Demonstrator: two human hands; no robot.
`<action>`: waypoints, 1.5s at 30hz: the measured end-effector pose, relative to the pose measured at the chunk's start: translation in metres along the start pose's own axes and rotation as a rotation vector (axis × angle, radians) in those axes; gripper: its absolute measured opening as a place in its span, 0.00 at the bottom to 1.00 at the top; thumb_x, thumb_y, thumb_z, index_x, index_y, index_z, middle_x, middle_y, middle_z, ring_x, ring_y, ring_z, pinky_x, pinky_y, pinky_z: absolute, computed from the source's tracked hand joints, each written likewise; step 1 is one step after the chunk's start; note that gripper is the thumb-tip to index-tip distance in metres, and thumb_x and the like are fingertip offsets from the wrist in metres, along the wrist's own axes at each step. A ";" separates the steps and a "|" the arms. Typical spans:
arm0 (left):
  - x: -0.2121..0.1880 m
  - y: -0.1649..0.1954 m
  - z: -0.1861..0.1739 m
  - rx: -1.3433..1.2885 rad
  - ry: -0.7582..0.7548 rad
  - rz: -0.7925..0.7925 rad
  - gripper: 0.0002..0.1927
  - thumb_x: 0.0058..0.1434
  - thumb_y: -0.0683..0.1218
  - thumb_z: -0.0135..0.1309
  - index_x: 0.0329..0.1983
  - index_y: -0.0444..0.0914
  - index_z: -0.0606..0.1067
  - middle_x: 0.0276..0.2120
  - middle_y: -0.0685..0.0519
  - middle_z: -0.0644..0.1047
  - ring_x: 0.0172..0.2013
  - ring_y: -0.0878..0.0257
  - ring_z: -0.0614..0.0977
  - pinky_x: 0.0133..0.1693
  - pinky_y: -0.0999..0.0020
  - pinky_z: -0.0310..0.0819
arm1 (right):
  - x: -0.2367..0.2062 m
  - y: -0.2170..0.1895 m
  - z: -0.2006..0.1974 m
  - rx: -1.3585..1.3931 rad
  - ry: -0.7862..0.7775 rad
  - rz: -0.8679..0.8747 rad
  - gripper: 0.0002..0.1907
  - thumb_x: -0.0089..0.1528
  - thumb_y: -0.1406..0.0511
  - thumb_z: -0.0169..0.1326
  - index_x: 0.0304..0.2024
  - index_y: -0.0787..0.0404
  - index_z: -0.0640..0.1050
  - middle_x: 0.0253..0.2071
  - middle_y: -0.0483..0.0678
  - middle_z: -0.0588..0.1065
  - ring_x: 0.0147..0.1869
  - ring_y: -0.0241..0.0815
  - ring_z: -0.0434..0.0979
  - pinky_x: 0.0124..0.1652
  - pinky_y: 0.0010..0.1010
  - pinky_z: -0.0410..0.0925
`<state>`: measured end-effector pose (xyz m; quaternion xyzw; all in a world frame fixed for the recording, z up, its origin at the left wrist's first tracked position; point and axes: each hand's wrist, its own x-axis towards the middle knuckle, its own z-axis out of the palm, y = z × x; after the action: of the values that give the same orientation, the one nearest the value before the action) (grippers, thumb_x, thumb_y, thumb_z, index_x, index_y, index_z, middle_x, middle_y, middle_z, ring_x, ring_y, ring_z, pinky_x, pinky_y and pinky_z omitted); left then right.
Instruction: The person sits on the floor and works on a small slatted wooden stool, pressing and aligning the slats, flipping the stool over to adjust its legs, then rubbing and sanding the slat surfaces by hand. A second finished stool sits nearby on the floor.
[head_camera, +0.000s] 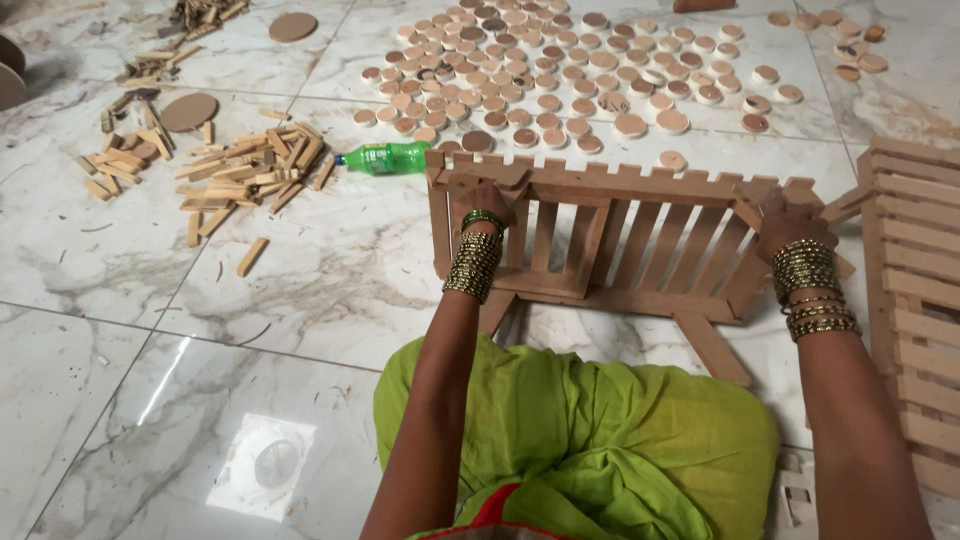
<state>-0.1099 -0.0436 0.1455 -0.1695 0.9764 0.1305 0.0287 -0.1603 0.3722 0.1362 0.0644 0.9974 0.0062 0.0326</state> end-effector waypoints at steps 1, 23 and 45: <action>-0.002 -0.002 0.001 -0.025 0.008 0.002 0.38 0.48 0.59 0.71 0.61 0.44 0.75 0.52 0.53 0.82 0.52 0.59 0.84 0.49 0.60 0.81 | -0.004 0.001 0.002 0.017 -0.017 0.005 0.44 0.66 0.59 0.51 0.80 0.38 0.46 0.76 0.63 0.55 0.74 0.73 0.62 0.64 0.67 0.62; -0.006 0.005 0.038 -0.090 0.307 -0.005 0.38 0.47 0.58 0.70 0.57 0.45 0.66 0.45 0.46 0.80 0.42 0.46 0.84 0.42 0.43 0.76 | -0.016 -0.013 0.022 0.118 0.376 0.002 0.40 0.69 0.60 0.55 0.80 0.46 0.52 0.72 0.69 0.56 0.64 0.72 0.67 0.53 0.66 0.66; 0.055 0.020 0.059 -0.173 0.509 0.104 0.45 0.50 0.56 0.70 0.68 0.40 0.62 0.41 0.41 0.78 0.36 0.44 0.83 0.36 0.50 0.79 | 0.037 -0.027 0.020 0.066 0.550 -0.009 0.49 0.60 0.67 0.60 0.80 0.52 0.52 0.63 0.65 0.62 0.56 0.65 0.71 0.48 0.56 0.69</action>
<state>-0.1679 -0.0279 0.0883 -0.1480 0.9449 0.1678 -0.2388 -0.1990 0.3501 0.1130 0.0569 0.9687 -0.0091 -0.2415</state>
